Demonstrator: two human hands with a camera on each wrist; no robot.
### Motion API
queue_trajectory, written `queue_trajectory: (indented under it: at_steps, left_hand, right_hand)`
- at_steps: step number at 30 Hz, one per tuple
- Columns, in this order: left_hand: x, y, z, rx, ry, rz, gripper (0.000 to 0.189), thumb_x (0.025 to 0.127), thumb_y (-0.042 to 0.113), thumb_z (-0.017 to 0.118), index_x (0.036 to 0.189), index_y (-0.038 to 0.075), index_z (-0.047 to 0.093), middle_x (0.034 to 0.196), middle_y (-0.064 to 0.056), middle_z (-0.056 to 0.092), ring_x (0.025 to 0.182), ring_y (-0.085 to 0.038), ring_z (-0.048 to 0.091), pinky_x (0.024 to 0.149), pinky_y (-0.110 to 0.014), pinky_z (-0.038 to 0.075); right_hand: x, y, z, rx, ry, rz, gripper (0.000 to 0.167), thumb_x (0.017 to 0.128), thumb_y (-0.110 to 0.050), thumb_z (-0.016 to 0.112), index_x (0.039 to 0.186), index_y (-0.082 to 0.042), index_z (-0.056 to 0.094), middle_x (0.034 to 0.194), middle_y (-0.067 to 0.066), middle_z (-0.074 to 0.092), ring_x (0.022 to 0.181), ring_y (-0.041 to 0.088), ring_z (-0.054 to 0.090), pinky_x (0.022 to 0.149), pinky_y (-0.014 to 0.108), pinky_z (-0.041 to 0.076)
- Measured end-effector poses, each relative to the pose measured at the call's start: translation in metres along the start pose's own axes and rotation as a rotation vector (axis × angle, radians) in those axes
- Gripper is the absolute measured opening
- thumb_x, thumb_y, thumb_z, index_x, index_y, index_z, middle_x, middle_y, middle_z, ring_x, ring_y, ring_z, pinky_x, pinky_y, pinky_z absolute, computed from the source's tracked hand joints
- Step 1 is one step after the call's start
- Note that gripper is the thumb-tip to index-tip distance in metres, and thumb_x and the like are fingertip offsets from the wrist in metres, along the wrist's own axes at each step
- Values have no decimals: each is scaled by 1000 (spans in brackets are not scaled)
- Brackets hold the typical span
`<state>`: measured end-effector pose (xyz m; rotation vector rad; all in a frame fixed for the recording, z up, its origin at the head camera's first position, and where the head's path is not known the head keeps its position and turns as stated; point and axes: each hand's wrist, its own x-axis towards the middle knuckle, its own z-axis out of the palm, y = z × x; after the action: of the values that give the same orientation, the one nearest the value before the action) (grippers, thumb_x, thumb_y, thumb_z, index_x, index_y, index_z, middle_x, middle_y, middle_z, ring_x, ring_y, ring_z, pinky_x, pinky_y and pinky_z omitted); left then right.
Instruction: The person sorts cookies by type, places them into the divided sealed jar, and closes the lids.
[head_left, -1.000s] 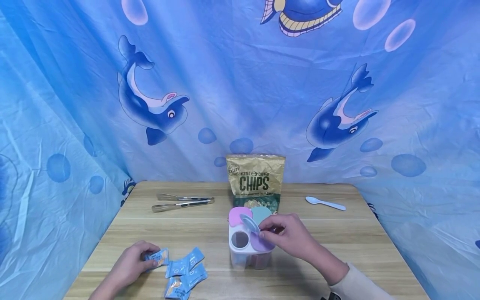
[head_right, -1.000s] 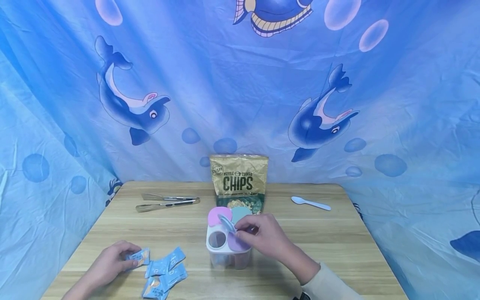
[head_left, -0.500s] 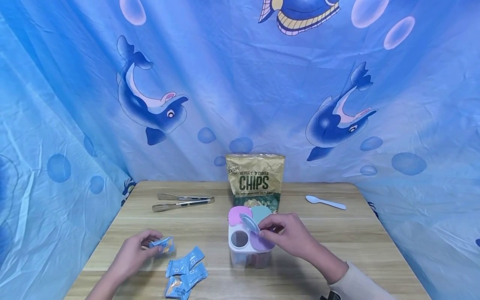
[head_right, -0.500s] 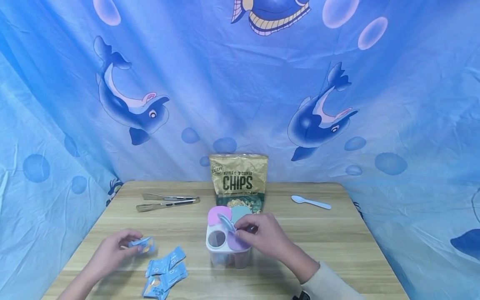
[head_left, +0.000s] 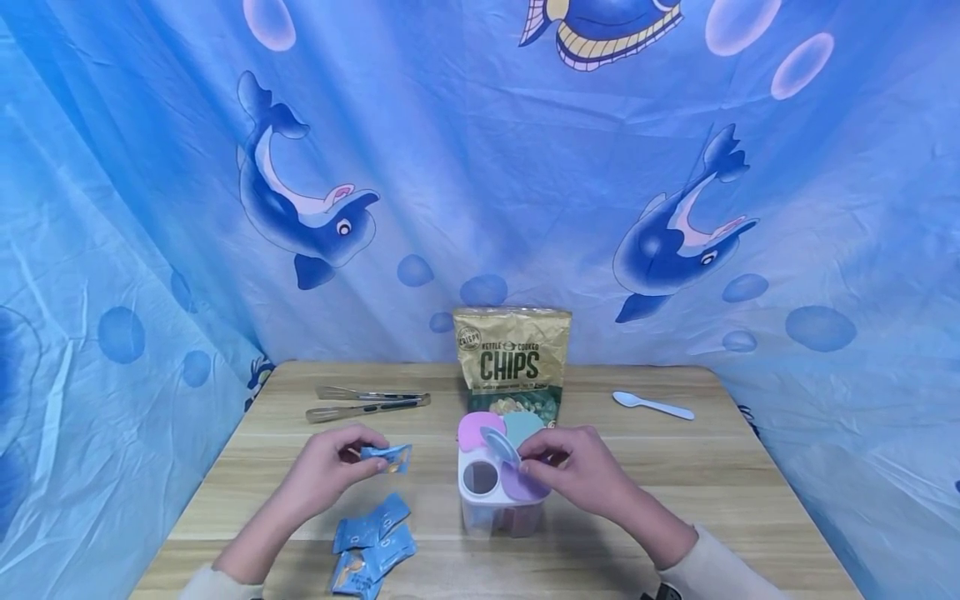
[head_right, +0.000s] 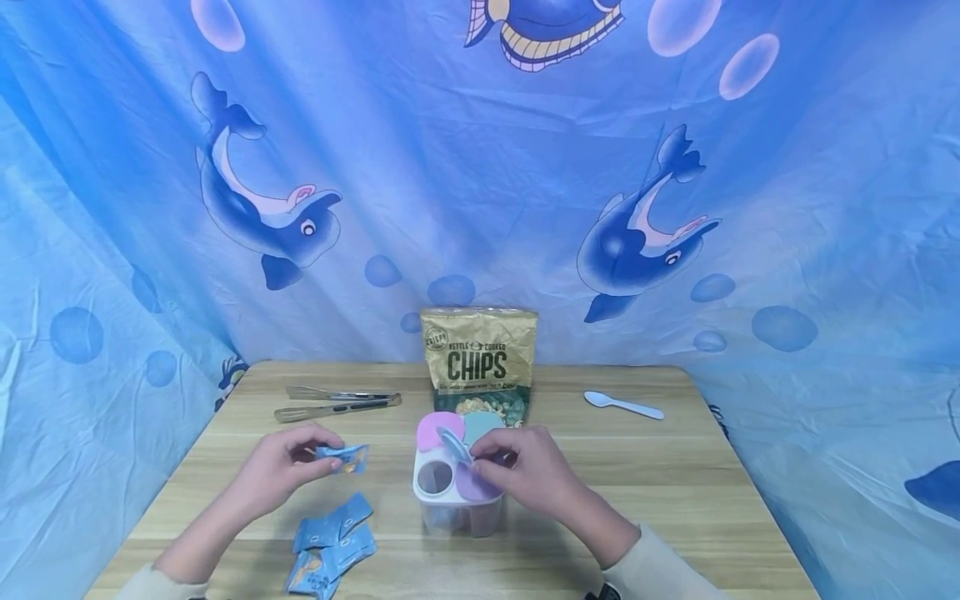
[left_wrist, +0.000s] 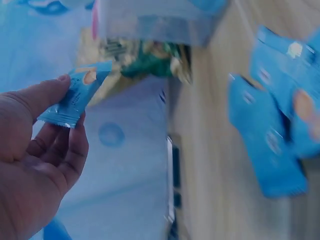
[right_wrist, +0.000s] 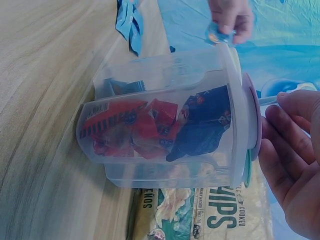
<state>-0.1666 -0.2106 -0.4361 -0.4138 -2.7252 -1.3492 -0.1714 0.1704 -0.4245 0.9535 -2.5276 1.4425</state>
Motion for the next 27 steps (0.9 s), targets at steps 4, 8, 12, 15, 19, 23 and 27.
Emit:
queue_trajectory:
  at_steps: [4, 8, 12, 15, 19, 23, 27]
  left_hand:
    - [12, 23, 10, -14, -21, 67, 25, 86, 18, 84, 110, 18, 76, 98, 7, 74, 84, -8, 66, 74, -26, 57]
    - [20, 47, 20, -35, -52, 101, 23, 87, 23, 83, 109, 22, 76, 91, 11, 72, 81, -8, 64, 72, -28, 56]
    - [26, 65, 30, -61, -75, 158, 17, 87, 24, 83, 103, 23, 77, 89, 11, 69, 79, -10, 64, 69, -29, 56]
    - [31, 72, 39, -72, -91, 187, 16, 86, 23, 84, 101, 24, 77, 90, 9, 68, 79, -12, 62, 67, -27, 55]
    - [36, 76, 49, -71, -122, 207, 15, 86, 22, 84, 99, 25, 77, 91, 9, 68, 78, -12, 59, 67, -27, 54]
    - [39, 77, 57, -66, -143, 242, 16, 85, 19, 84, 100, 20, 77, 91, 9, 69, 78, -10, 58, 66, -27, 54]
    - [40, 77, 64, -58, -163, 284, 17, 84, 15, 84, 100, 18, 78, 91, 9, 69, 76, -7, 57, 64, -25, 53]
  right_hand:
    - [0, 0, 0, 3, -2, -2, 11, 89, -13, 79, 100, -18, 80, 90, -9, 77, 78, 5, 71, 65, 28, 61]
    - [0, 0, 0, 4, -5, -3, 11, 89, -13, 79, 99, -17, 80, 90, -8, 77, 78, 5, 71, 65, 28, 61]
    - [0, 0, 0, 3, -3, -9, 11, 89, -13, 79, 99, -17, 80, 90, -8, 77, 77, 5, 71, 65, 28, 61]
    - [0, 1, 0, 3, 0, -13, 11, 89, -13, 79, 99, -17, 80, 90, -8, 77, 77, 5, 71, 64, 28, 61]
    - [0, 2, 0, 2, 1, -14, 11, 89, -14, 79, 99, -19, 79, 90, -9, 77, 77, 4, 71, 64, 28, 61]
    - [0, 3, 0, 2, 0, -15, 11, 90, -15, 79, 99, -20, 79, 90, -9, 77, 77, 4, 71, 65, 28, 61]
    - [0, 4, 1, 2, -1, -19, 11, 90, -16, 79, 99, -21, 79, 90, -9, 77, 77, 4, 71, 65, 28, 61]
